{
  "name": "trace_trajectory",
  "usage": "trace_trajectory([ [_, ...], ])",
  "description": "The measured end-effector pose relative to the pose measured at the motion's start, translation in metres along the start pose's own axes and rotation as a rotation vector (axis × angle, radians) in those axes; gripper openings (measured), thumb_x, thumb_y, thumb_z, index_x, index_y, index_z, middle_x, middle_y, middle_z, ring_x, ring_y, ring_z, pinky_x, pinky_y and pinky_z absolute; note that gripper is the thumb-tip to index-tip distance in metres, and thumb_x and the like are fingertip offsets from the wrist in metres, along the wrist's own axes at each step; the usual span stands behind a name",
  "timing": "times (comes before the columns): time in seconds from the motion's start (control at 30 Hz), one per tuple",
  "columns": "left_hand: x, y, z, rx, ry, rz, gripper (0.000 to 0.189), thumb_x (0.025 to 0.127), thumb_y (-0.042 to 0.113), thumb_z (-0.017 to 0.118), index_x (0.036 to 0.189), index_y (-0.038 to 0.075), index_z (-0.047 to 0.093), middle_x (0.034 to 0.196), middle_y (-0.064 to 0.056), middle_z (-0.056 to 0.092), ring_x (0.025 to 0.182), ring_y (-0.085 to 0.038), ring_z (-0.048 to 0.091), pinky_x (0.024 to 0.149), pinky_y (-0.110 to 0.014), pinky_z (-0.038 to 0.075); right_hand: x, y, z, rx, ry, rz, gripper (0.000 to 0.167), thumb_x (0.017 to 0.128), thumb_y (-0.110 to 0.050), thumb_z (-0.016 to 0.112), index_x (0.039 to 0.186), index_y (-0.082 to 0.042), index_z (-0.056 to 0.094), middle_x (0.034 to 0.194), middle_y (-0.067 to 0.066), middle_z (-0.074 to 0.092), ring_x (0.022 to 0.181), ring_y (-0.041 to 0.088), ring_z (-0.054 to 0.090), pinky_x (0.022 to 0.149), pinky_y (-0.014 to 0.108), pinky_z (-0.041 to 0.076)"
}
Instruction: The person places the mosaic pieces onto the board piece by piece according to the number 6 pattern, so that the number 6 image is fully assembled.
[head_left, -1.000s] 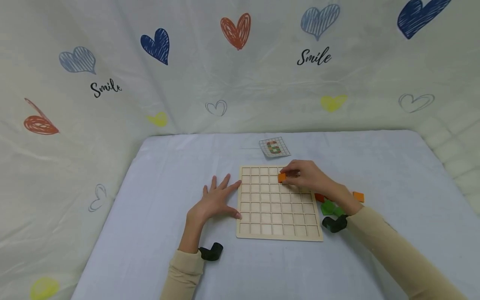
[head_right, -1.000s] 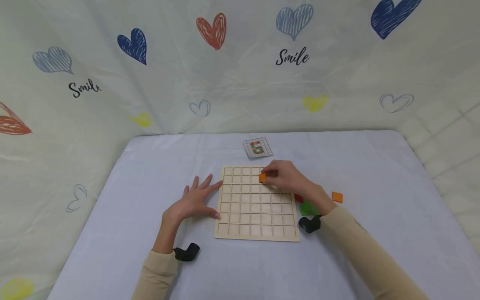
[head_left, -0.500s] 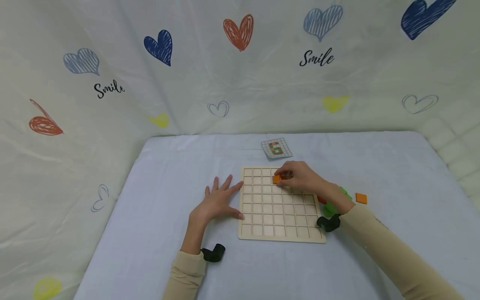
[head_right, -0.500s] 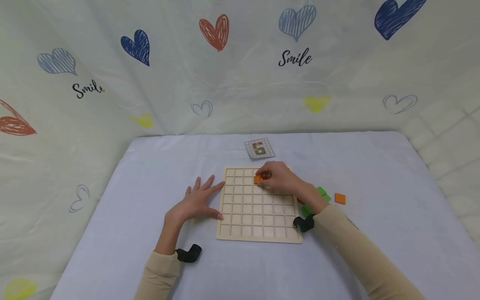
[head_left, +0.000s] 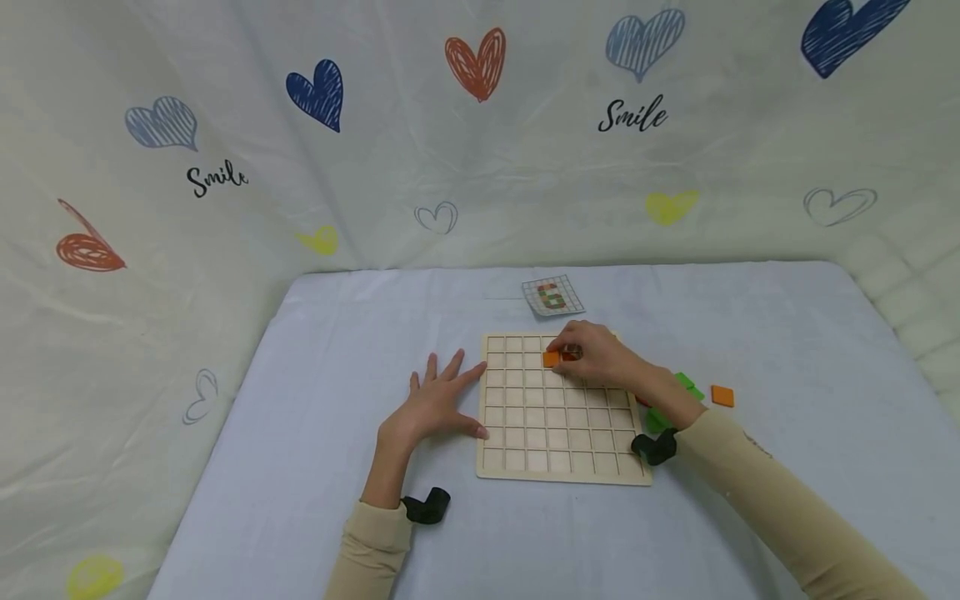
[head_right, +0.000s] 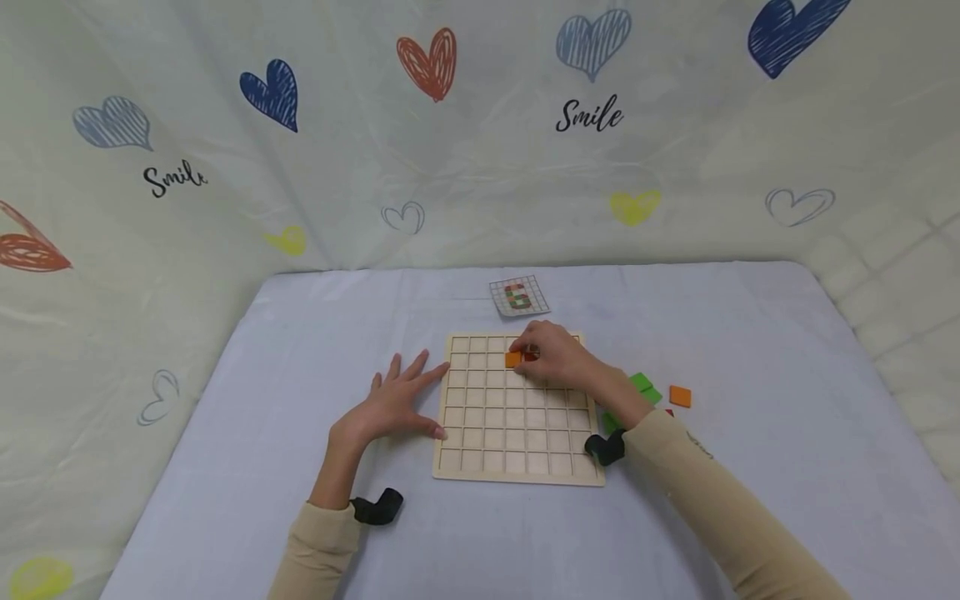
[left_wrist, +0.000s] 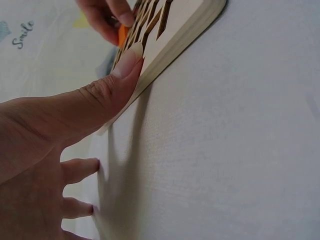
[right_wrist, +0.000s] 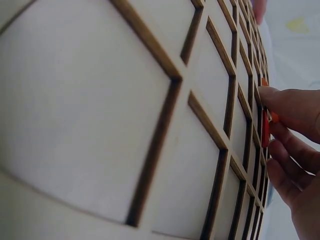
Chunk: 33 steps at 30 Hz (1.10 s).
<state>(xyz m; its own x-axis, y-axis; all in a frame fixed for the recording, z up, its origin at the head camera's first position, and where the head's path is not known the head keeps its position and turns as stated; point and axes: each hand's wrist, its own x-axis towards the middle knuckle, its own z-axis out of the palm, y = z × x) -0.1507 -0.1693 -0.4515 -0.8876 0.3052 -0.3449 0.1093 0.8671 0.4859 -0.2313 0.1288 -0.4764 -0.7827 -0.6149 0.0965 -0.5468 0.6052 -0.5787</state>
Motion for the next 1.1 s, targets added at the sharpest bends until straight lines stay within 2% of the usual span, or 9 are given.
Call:
trace_trajectory([
  [0.23, 0.002, -0.001, 0.002, 0.003, 0.000, 0.007, 0.105, 0.074, 0.044, 0.091, 0.162, 0.029, 0.036, 0.174, -0.010, 0.011, 0.157, -0.049, -0.007, 0.120, -0.075, 0.001, -0.003, 0.000, -0.001, -0.029, 0.011, -0.010, 0.027, 0.087, -0.012, 0.083, 0.111, -0.003, 0.078, 0.100, 0.010, 0.068, 0.080, 0.019, 0.056, 0.070, 0.033, 0.047],
  [0.53, 0.004, -0.004, 0.005, 0.010, -0.007, 0.001, 0.106, 0.075, 0.045, 0.091, 0.162, 0.031, 0.034, 0.174, -0.008, 0.009, 0.157, -0.048, -0.009, 0.120, -0.074, 0.001, -0.014, 0.000, -0.011, -0.006, 0.028, 0.045, 0.026, 0.086, -0.007, 0.079, 0.111, -0.001, 0.078, 0.102, 0.009, 0.071, 0.084, 0.020, 0.060, 0.074, 0.035, 0.049],
  [0.73, 0.004, -0.004, 0.005, 0.012, -0.004, 0.002, 0.105, 0.074, 0.044, 0.091, 0.162, 0.029, 0.034, 0.174, -0.009, 0.010, 0.157, -0.050, -0.008, 0.120, -0.075, 0.002, -0.027, 0.004, -0.020, -0.028, 0.023, 0.083, 0.026, 0.086, -0.007, 0.078, 0.111, -0.001, 0.078, 0.103, 0.009, 0.071, 0.088, 0.021, 0.062, 0.074, 0.036, 0.050],
  [0.9, 0.004, -0.004, 0.006, 0.002, -0.002, 0.000, 0.106, 0.074, 0.044, 0.091, 0.162, 0.029, 0.035, 0.174, -0.010, 0.010, 0.156, -0.050, -0.008, 0.120, -0.075, 0.001, -0.041, 0.008, -0.027, 0.001, 0.013, 0.105, 0.027, 0.087, -0.006, 0.076, 0.113, -0.001, 0.077, 0.104, 0.008, 0.071, 0.089, 0.020, 0.060, 0.075, 0.034, 0.049],
  [1.1, 0.003, -0.003, 0.005, -0.002, 0.000, 0.003, 0.105, 0.075, 0.043, 0.091, 0.162, 0.028, 0.035, 0.174, -0.010, 0.010, 0.157, -0.050, -0.007, 0.120, -0.075, 0.001, -0.059, 0.011, -0.035, 0.000, 0.019, 0.118, 0.027, 0.089, -0.007, 0.076, 0.115, 0.000, 0.076, 0.105, 0.007, 0.072, 0.095, 0.023, 0.063, 0.082, 0.040, 0.052],
])
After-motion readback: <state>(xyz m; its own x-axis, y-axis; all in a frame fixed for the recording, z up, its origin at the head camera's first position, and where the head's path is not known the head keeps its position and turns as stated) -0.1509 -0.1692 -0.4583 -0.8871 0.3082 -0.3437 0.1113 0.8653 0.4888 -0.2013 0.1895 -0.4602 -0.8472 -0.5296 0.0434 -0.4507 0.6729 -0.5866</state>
